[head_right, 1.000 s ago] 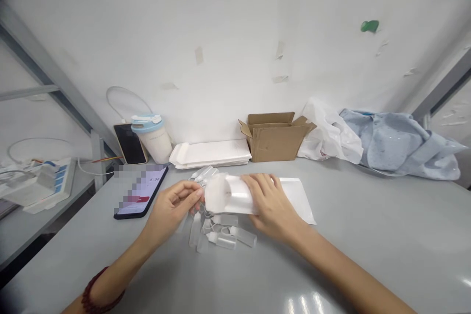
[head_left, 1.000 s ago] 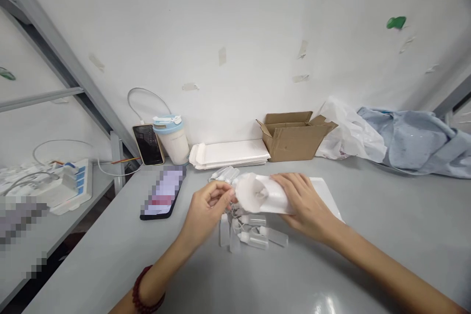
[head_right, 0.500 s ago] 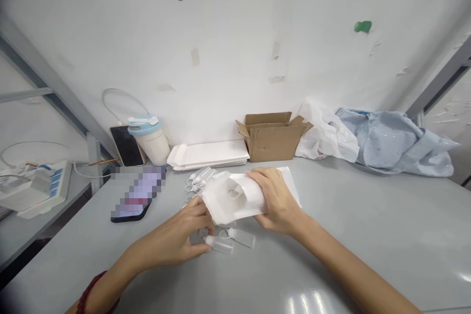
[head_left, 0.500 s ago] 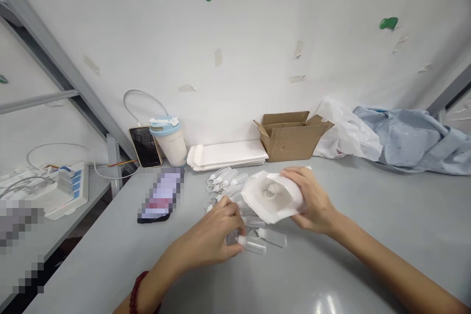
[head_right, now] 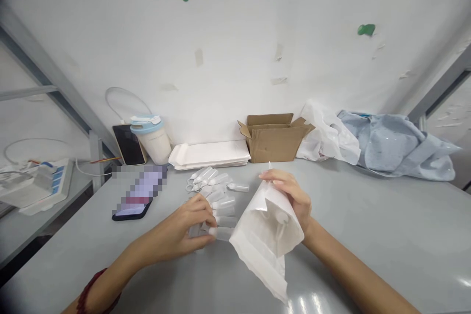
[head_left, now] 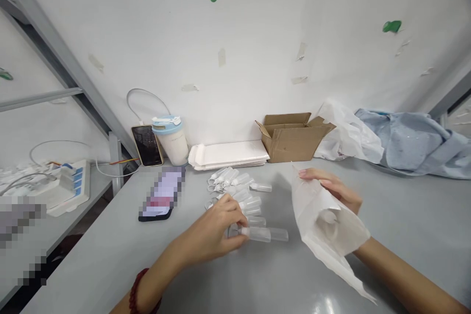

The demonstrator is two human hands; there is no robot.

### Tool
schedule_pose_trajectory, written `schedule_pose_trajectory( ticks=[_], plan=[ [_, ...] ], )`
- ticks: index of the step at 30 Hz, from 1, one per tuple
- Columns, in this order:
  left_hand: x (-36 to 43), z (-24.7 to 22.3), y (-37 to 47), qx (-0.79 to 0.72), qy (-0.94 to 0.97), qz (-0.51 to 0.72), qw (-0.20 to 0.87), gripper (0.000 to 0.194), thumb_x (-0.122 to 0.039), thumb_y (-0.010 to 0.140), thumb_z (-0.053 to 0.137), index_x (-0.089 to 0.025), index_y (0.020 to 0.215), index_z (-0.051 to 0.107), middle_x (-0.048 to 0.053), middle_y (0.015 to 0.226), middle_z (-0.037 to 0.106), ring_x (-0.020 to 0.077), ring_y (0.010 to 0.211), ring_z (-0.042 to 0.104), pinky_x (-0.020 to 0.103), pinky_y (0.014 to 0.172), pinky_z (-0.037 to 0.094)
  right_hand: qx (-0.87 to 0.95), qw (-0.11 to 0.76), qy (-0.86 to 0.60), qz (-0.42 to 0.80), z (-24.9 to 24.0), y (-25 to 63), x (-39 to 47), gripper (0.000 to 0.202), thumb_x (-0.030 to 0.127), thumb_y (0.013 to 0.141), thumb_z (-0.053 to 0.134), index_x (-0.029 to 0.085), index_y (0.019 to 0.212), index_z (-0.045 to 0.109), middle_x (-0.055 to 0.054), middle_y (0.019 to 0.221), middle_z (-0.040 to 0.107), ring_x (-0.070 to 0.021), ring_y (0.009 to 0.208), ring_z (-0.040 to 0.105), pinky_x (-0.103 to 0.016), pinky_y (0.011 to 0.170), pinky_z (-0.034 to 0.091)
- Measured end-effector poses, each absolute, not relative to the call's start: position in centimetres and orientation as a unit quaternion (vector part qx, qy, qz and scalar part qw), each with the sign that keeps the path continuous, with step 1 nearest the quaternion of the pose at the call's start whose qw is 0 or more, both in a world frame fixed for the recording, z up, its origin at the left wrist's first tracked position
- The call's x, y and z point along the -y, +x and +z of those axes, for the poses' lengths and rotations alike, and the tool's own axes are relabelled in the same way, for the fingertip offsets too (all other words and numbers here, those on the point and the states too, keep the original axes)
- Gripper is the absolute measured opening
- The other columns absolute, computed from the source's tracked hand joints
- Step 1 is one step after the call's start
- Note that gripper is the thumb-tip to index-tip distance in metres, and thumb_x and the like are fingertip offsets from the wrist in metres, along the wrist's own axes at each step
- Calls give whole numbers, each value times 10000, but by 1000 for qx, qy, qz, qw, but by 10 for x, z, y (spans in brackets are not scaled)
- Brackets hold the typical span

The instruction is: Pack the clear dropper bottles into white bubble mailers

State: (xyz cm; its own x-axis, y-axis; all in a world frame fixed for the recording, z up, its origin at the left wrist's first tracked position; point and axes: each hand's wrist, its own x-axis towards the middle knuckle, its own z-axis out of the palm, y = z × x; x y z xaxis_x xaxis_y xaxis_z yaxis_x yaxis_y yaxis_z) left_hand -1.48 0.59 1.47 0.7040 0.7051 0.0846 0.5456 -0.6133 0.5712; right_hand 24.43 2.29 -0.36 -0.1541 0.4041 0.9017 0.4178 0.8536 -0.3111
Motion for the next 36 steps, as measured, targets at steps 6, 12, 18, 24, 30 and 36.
schedule_pose_trajectory(
  ticks=[6,12,18,24,30,36],
  plan=[
    [-7,18,-17,-361,868,189,283,58,-183,800,579,-192,849,608,9,842,608,163,873,510,273,767,424,794,582,-168,-44,-5,241,-32,451,319,834,504,282,1267,382,-99,1013,605,-291,888,598,-489,697,494],
    [-8,30,-22,-442,811,243,295,142,-304,830,542,-203,860,636,7,804,625,147,742,539,240,625,429,814,551,-181,-31,-7,240,-33,471,401,789,487,264,1229,387,-119,1007,594,-314,903,591,-519,709,468],
    [-12,31,-22,-515,758,307,257,185,-343,814,549,-203,886,646,13,777,632,146,690,530,222,538,420,808,561,-180,1,-5,243,-29,513,502,808,474,305,1265,349,-118,1020,607,-331,905,590,-515,687,490],
    [-15,16,-22,-504,781,309,201,170,-306,824,548,-198,915,641,23,788,626,176,756,567,238,534,432,813,562,-151,22,-3,242,-28,465,326,868,478,270,1306,334,-122,1102,603,-289,1000,585,-496,759,500],
    [-17,2,-20,-465,831,288,99,144,-196,848,509,-174,960,597,55,870,614,227,896,528,369,741,473,822,552,-138,37,-1,240,-29,481,337,868,461,251,1317,311,-139,1148,589,-286,1076,560,-502,826,489],
    [-12,0,-12,-388,860,311,112,501,-256,836,550,-212,1304,375,119,1233,497,262,1148,446,435,936,427,894,431,-116,23,-5,230,-23,480,283,819,425,88,1257,406,-213,1095,604,-297,1074,568,-451,805,512]
  ],
)
